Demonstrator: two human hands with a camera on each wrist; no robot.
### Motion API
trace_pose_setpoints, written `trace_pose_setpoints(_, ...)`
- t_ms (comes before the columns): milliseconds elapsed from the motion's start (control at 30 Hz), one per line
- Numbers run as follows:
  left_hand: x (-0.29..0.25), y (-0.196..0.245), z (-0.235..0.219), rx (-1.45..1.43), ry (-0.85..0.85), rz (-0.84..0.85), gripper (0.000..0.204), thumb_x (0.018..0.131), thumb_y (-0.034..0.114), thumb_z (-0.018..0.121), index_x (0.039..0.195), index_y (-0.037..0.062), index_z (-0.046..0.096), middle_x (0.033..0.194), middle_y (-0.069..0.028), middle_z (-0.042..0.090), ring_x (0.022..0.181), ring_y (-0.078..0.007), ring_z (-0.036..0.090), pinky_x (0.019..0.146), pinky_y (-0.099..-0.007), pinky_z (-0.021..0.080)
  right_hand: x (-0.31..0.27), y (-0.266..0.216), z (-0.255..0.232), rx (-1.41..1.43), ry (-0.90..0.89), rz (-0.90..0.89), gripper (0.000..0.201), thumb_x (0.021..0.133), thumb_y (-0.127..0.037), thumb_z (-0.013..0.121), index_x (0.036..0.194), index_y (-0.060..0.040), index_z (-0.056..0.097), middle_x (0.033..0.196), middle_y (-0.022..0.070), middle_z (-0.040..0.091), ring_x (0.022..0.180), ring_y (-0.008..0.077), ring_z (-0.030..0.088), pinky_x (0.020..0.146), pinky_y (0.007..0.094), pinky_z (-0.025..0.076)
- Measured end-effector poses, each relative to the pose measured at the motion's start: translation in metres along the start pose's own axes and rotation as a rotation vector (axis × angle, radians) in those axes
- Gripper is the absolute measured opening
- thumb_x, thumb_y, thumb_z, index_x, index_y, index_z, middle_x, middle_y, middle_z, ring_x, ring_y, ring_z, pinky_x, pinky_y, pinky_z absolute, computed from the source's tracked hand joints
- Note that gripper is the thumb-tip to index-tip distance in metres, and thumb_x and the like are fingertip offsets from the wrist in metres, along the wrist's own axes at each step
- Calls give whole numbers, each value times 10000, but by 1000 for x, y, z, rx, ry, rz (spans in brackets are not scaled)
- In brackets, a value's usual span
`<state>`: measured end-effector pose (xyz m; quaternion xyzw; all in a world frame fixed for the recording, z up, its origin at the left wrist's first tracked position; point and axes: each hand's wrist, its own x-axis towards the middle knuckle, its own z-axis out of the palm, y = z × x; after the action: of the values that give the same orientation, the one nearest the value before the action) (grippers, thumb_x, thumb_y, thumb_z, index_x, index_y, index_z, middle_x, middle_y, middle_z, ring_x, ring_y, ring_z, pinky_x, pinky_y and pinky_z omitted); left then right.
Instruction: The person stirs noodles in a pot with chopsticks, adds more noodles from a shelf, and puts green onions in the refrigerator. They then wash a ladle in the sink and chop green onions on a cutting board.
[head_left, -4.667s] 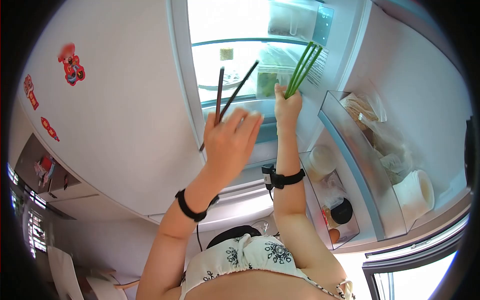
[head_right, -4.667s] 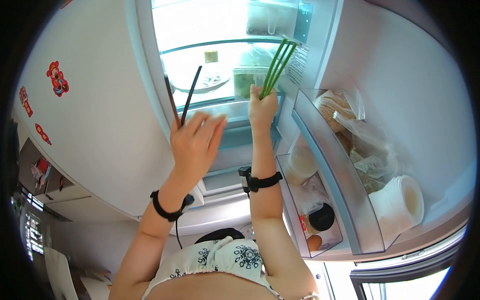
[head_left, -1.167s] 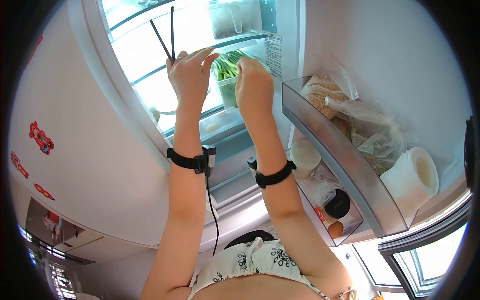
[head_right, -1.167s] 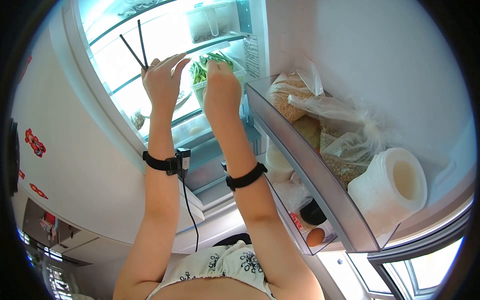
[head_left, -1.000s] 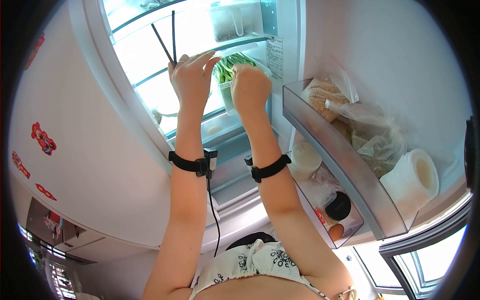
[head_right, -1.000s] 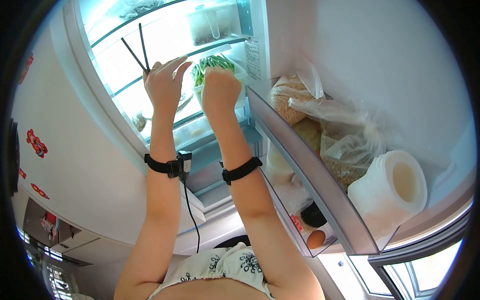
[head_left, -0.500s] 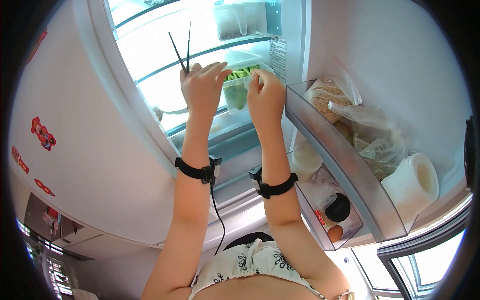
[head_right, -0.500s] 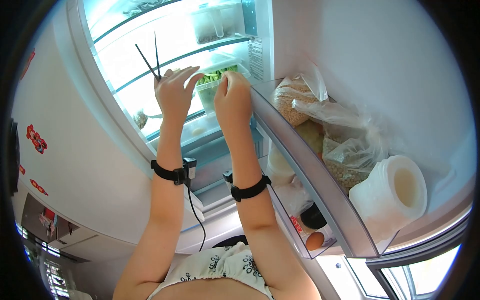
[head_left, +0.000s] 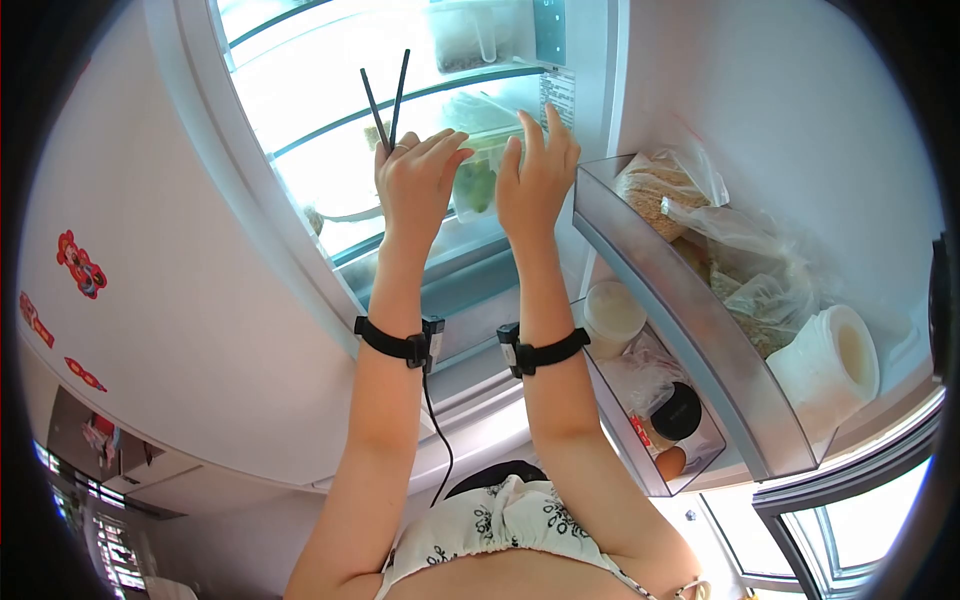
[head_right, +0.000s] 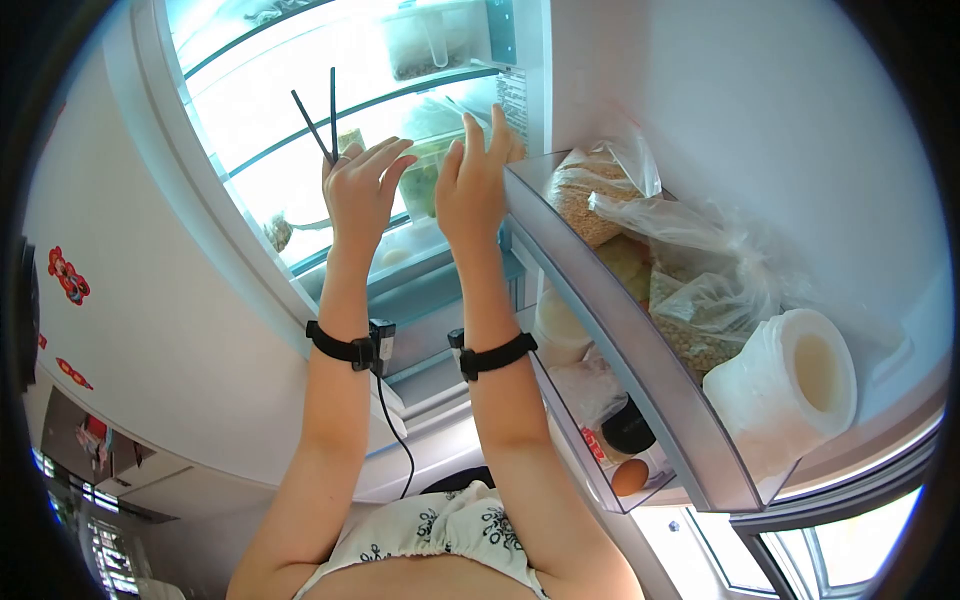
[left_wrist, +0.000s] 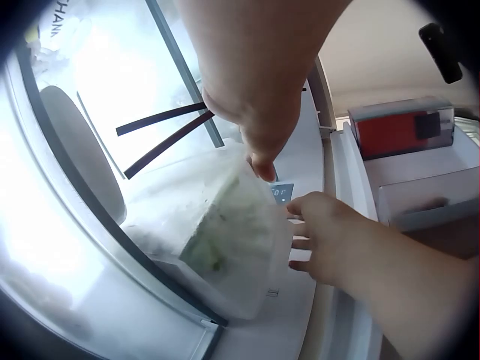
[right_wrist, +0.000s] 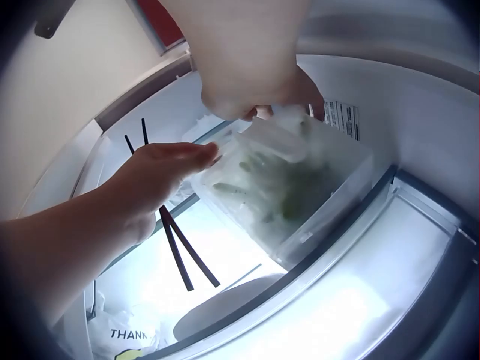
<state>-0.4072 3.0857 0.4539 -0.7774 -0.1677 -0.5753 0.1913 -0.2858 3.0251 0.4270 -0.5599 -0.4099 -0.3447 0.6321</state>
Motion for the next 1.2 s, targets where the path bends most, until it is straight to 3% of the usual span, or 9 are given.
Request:
trace_pose_setpoints(67, 1, -1, 2, -32, 2, -2, 180, 815, 270, 761, 923, 126, 756, 904, 25, 757, 675, -170, 579, 722, -336, 425, 1, 12, 12, -1, -3, -47, 314, 950, -100, 520, 1238, -17, 614, 1326, 227, 534, 1224, 365, 471, 1060, 457, 357)
trace_pose_setpoints(167, 3, -2, 4, -74, -11, -2, 189, 812, 271, 767, 933, 125, 774, 924, 13, 762, 654, -159, 575, 656, -310, 457, 4, 22, 24, 191, -49, 121, 272, 963, -111, 511, 1181, 6, 623, 1326, 224, 552, 1208, 381, 498, 1049, 450, 384)
trace_pose_setpoints(333, -2, -4, 5, -133, -34, -61, 205, 815, 268, 774, 964, 128, 789, 942, 3, 766, 625, -146, 563, 589, -285, 483, 16, 17, 14, 231, -66, 97, 173, 959, -138, 544, 976, 32, 527, 1068, 220, 553, 1062, 380, 501, 927, 477, 410)
trace_pose_setpoints(533, -4, -5, 0, -101, -113, -132, 256, 826, 329, 763, 1006, 149, 785, 993, -3, 763, 717, -154, 602, 666, -295, 501, 16, 17, 28, 191, -15, 102, 190, 929, -158, 582, 948, 7, 489, 905, 174, 537, 901, 367, 543, 781, 487, 443)
trace_pose_setpoints(700, -12, -4, 0, -39, -117, -165, 329, 852, 398, 722, 1044, 132, 750, 1068, -14, 743, 870, -227, 652, 832, -395, 456, 26, 10, 18, -85, -149, 112, 202, 926, -186, 548, 1012, -4, 540, 901, 142, 588, 879, 359, 586, 747, 492, 476)
trace_pose_setpoints(867, -9, -5, 0, -42, -136, -141, 337, 865, 407, 705, 1060, 136, 742, 1070, -3, 741, 851, -211, 645, 800, -344, 489, 36, 6, 19, -258, -209, 89, 259, 916, -199, 503, 1062, -29, 632, 1005, 124, 657, 937, 359, 626, 783, 474, 520)
trace_pose_setpoints(1067, -10, -5, 7, 13, -132, -158, 322, 877, 394, 696, 1066, 138, 743, 1089, 16, 739, 858, -214, 642, 824, -359, 466, 41, 4, 24, -309, -472, 291, 292, 922, -194, 490, 921, 17, 692, 1047, 172, 663, 1065, 357, 606, 861, 476, 528)
trace_pose_setpoints(1133, -12, -5, 13, 16, -122, -163, 321, 877, 395, 696, 1069, 141, 744, 1095, 20, 739, 861, -214, 640, 832, -362, 460, 27, 28, 43, -241, -157, -38, 300, 930, -173, 499, 1055, 57, 645, 1131, 209, 629, 1081, 378, 594, 886, 468, 512)
trace_pose_setpoints(1200, -11, -6, 16, 78, -118, -173, 322, 878, 396, 696, 1086, 155, 746, 1097, 19, 741, 881, -212, 638, 853, -376, 451, 16, 15, 24, -230, -37, -47, 316, 931, -156, 507, 1132, 71, 594, 1169, 228, 598, 1084, 388, 584, 900, 471, 502)
